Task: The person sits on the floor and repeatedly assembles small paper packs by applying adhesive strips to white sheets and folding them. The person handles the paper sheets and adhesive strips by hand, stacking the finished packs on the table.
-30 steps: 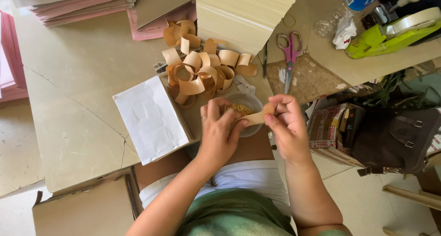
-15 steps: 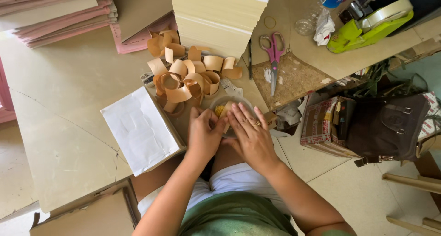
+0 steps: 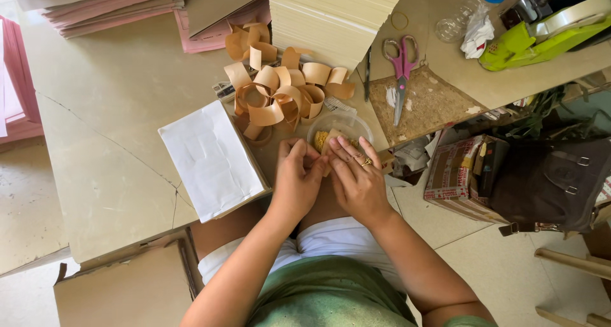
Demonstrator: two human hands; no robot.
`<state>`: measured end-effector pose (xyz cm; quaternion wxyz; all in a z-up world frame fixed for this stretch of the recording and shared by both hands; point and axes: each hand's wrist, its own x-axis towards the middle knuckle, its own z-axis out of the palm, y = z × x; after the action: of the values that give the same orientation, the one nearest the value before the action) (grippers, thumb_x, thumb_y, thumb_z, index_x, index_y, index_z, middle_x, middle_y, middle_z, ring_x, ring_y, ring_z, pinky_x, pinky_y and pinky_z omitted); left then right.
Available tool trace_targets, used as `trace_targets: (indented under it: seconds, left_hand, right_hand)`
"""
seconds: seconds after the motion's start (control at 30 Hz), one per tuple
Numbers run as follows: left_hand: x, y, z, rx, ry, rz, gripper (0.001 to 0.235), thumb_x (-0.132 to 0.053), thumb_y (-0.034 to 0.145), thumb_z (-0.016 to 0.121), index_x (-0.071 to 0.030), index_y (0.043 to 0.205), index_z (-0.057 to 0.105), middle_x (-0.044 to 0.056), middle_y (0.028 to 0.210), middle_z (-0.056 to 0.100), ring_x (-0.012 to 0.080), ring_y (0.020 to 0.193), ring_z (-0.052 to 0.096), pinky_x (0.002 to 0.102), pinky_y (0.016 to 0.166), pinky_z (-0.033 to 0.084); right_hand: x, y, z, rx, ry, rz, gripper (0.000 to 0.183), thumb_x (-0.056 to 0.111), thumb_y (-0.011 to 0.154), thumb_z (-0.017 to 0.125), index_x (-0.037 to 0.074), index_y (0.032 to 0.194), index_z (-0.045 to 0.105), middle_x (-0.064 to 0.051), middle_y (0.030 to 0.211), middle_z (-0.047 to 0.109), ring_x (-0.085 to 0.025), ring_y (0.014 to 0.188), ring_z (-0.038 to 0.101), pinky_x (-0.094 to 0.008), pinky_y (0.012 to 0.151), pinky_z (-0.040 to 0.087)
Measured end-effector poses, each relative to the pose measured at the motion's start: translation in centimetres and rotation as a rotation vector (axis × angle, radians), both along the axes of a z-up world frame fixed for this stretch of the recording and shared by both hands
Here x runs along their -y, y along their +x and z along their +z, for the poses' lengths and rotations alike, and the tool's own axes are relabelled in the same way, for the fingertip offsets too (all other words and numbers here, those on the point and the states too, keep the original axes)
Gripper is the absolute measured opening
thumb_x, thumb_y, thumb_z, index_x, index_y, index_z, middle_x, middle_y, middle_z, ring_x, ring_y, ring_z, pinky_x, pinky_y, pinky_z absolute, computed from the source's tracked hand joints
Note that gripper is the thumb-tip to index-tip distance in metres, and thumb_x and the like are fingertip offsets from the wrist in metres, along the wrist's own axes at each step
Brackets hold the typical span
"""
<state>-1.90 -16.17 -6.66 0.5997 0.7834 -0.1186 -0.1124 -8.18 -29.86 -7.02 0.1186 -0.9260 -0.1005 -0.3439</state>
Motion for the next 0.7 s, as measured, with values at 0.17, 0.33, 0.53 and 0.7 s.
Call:
trace_targets:
  seconds: [0.17, 0.33, 0.53, 0.7]
  left_hand:
    - [-0.3, -1.2, 2.4, 0.196, 0.246, -0.031, 0.019, -0.014, 0.091, 0.068, -0.004, 0.088, 0.052, 0.021, 0.123, 0.056, 0.0473, 0.080, 0.070, 0.049, 0.066, 0.060]
    - [-0.6, -3.1, 1.9, 0.348, 0.541, -0.085, 0.014, -0.016, 0.096, 0.058, -0.009, 0.093, 0.047, 0.015, 0.115, 0.054, 0.0403, 0.068, 0.072, 0.043, 0.059, 0.061]
    - [-4.9, -5.0, 5.7, 0.505, 0.674, -0.083, 0.015, -0.024, 0.099, 0.060, -0.012, 0.097, 0.051, 0.004, 0.083, 0.053, 0.0278, 0.062, 0.067, 0.035, 0.056, 0.055]
    - [-10.6, -6.1, 8.1, 0.473, 0.394, -0.034, 0.014, -0.020, 0.102, 0.060, -0.011, 0.092, 0.058, 0.002, 0.084, 0.064, 0.0232, 0.070, 0.060, 0.036, 0.064, 0.048]
  right_hand:
    - [0.0, -0.1, 0.0, -0.044, 0.128, 0.017, 0.020, 0.007, 0.094, 0.065, 0.010, 0.113, 0.071, -0.005, 0.121, 0.074, -0.024, 0.114, 0.071, -0.047, 0.110, 0.041]
    - [0.5, -0.5, 1.7, -0.203, 0.204, 0.043, 0.046, 0.005, 0.088, 0.066, 0.016, 0.133, 0.066, -0.003, 0.122, 0.068, -0.025, 0.114, 0.066, -0.047, 0.107, 0.037]
    - [0.5, -1.4, 7.3, -0.550, 0.382, 0.326, 0.081, 0.043, 0.082, 0.083, 0.019, 0.152, 0.051, -0.014, 0.153, 0.041, -0.041, 0.136, 0.040, -0.054, 0.108, 0.027]
    - [-1.5, -1.8, 8.4, -0.549, 0.594, 0.396, 0.007, 0.014, 0.098, 0.064, 0.011, 0.097, 0.070, -0.006, 0.105, 0.067, -0.021, 0.100, 0.065, -0.034, 0.093, 0.049]
